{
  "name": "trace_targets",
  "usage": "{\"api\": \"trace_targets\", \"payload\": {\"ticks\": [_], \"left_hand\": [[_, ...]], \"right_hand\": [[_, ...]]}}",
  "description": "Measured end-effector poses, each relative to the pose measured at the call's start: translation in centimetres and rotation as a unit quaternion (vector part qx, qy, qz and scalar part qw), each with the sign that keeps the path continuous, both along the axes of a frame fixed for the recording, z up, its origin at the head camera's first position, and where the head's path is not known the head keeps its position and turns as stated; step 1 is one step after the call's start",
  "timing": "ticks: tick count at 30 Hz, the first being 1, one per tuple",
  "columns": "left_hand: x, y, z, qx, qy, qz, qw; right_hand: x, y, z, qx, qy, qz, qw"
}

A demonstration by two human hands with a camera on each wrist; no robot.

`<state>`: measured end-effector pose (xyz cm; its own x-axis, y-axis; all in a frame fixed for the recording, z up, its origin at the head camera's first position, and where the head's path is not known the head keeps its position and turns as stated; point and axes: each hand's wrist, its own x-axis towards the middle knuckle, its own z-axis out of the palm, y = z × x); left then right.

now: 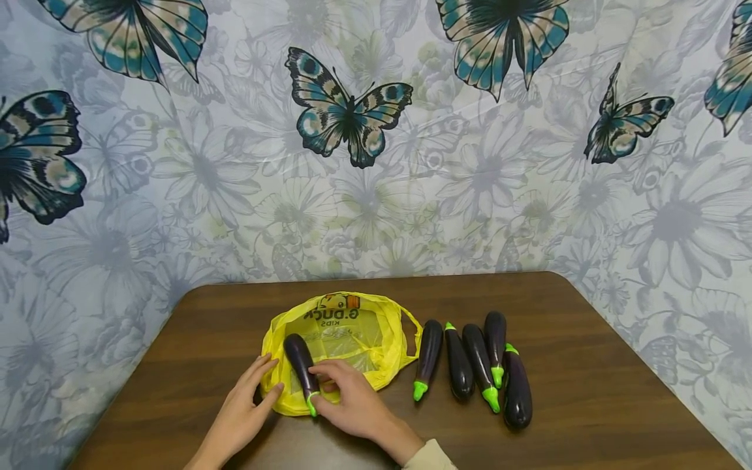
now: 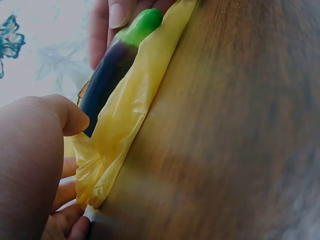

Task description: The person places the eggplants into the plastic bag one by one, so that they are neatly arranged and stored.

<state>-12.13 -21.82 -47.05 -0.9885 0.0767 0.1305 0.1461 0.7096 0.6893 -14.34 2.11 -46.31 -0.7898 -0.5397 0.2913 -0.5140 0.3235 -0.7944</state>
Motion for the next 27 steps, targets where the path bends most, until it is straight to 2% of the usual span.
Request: {"api": "trace_targets", "payload": {"ticks": [5,12,27], "left_hand": [[0.2,0.1,0.0,0.003,-0.001,0.002,1.0],[0.4,0.1,-0.1,0.005,-0.008,0.002,1.0],[0.2,-0.1,0.0,0.005,0.012,-0.011,0.9998]], "right_hand": [[0.0,-0.7,-0.2,-0.022,-0.026,0.002,0.9994],[0.1,-1.3,-0.4,-0.034,-0.027,-0.002,0.9991],[0.0,-1.5,-0.7,-0.003,-0.016,0.008,0.9998]]}}
